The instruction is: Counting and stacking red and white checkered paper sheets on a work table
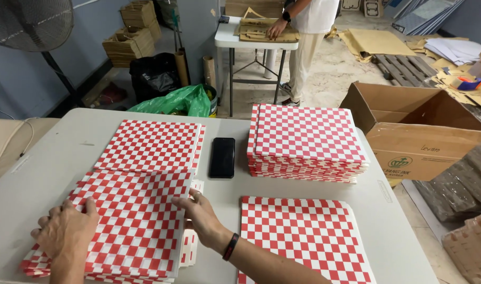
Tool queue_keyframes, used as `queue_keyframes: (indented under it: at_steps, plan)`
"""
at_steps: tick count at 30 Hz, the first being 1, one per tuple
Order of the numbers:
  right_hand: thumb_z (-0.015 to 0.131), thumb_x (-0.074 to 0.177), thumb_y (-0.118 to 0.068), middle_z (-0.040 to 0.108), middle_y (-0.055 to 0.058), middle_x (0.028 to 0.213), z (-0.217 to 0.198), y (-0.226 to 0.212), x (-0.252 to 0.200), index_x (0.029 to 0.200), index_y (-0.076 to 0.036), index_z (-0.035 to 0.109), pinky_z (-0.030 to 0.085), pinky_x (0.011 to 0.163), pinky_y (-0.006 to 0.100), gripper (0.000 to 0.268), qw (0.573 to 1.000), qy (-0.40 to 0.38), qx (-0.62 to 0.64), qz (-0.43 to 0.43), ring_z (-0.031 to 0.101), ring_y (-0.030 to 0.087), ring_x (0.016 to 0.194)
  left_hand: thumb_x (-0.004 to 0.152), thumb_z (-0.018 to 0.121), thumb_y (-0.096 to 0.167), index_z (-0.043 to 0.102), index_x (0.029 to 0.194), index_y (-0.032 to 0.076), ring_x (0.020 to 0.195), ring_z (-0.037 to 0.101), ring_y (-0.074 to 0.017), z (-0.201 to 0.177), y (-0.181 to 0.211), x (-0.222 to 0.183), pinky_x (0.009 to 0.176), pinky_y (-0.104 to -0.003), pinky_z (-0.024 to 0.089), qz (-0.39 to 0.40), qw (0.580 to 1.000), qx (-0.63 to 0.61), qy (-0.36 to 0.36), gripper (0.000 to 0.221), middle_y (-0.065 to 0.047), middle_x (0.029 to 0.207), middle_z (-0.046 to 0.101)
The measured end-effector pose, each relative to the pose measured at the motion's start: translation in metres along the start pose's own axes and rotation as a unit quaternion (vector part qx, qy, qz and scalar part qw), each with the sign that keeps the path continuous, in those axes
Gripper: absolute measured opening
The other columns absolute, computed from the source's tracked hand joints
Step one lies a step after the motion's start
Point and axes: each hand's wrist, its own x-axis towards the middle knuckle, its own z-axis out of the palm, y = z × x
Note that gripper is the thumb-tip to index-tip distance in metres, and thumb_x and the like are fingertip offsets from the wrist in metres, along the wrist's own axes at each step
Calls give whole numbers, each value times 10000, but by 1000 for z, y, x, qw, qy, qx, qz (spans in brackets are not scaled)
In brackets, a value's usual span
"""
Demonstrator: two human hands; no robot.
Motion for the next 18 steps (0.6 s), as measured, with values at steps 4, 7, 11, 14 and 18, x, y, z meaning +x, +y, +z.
queue_keyframes:
  at_steps: [4,7,11,14,18]
  plan:
    - [655,962,-337,695,150,1293,4,-1,12,1385,-111,472,661,715,406,513,982,-62,-168,55,731,308,1011,1074,301,662,673,1389,78,1216,647,-398,-6,3,-3,946,-529,454,-2,1000,-17,3,761,-193,1362,713]
    - [512,1009,-249,635,141,1363,18,-6,13,1274,-117,532,624,617,407,297,956,-53,-289,1,664,369,1168,1041,347,614,698,1343,64,1206,652,-405,-25,6,-16,974,-540,440,-3,999,-35,9,720,-222,1324,722]
    - [539,1019,-203,663,177,1324,19,-31,-5,1282,-91,577,651,744,485,288,972,-100,-206,-49,687,383,1148,1034,326,653,601,1404,51,1256,596,-422,-36,-1,-21,1047,-590,410,8,996,-87,-4,758,-256,1399,633]
    - [560,1000,-93,650,188,1331,5,-70,-26,1235,-26,567,582,1022,485,244,980,-153,-94,-80,653,355,1215,886,366,862,375,1598,144,1453,415,-480,-83,10,-23,1192,-690,66,-46,984,-171,-10,1011,-202,1597,455]
    - [700,875,-154,717,166,1250,-57,-122,-78,1217,-27,642,612,963,419,369,985,-118,-94,-87,716,323,1109,926,506,458,292,1601,175,1361,479,-401,-183,38,-90,1082,-596,426,-82,842,-504,-175,763,-176,1551,426]
